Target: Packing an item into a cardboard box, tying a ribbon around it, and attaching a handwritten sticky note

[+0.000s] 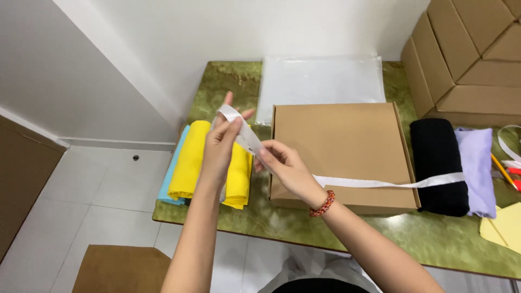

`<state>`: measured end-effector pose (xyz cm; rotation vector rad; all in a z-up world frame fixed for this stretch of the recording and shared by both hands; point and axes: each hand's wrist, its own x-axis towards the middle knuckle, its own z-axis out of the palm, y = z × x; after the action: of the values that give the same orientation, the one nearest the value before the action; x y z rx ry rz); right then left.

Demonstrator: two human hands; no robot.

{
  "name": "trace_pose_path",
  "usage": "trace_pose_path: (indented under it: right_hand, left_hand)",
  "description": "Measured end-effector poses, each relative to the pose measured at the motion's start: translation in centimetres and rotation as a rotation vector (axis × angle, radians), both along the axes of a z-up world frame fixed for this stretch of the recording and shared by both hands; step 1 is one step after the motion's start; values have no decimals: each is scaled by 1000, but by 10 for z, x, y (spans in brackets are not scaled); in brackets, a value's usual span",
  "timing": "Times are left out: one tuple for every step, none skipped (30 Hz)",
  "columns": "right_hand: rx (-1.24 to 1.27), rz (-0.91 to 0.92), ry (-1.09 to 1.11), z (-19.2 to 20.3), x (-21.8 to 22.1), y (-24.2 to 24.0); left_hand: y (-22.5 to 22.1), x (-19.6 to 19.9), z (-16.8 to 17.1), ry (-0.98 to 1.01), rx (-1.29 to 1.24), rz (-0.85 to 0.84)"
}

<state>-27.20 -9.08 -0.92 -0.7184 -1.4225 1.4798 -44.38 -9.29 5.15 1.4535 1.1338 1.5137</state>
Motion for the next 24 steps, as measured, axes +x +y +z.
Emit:
trace_pose_path:
  right_hand:
    - [11,10,5,6,4,4]
    - [-28,-14,-13,12,9,10]
    - [-66,-39,-32,19,14,16]
    - [-56,-34,-29,31,20,16]
    - [-90,-21,-62,43,28,16]
    - [-126,-14,-99,54,39,15]
    - [-119,-16,-102,56,50,17]
    - [-139,-4,-129,57,62,20]
    - [-160,7,-155,58,73,23]
    - [-154,-1,-158,56,90,24]
    - [-196,-5,-197,54,107,26]
    - [-237,-9,-232,52,123,28]
    - [-230,-15,-232,54,140,29]
    - [-239,-25,-275,55,157,27]
    - [-247,-35,-317,55,174,24]
    - [-247,-40,-318,48,192,30]
    - [-235,-18,-339,41,211,35]
    - [-219,2,-365,36,232,42]
    - [-215,-4,-369,33,247,51]
    - [-253,-55,-396,26,261,54]
    - [-291,-106,-423,19,275,57]
    - [-292,-113,-421,26,285,49]
    - [-265,-39,-445,33,294,40]
    - [-241,36,-470,38,302,31]
  left_hand:
    - [-1,6,-4,5,11,10]
    - [0,12,-7,-24,-22,-44]
    - [1,18,-11,-52,-55,-98]
    - [3,23,-10,-49,-46,-94]
    - [4,29,-10,-67,-92,-84]
    - [6,39,-10,-90,-141,-81]
    - [10,41,-13,-93,-133,-83]
    - [15,45,-16,-172,-189,-41]
    - [21,48,-18,-252,-245,0]
    - [20,48,-11,-254,-240,-8]
    - [19,48,-3,-272,-268,25]
    - [19,47,5,-286,-295,59]
    - [24,45,7,-286,-289,52]
    - [27,44,9,-279,-288,86]
    - [29,42,10,-272,-287,120]
    - [38,38,10,-272,-287,115]
    - [47,33,10,-289,-320,152]
    - [57,31,10,-310,-349,187]
    - [69,26,12,-314,-345,180]
    - [77,19,10,-334,-363,205]
    - [84,13,8,-354,-381,231]
    - [91,10,8,-353,-382,224]
    - [98,7,7,-321,-406,247]
    - [104,3,3,-290,-433,269]
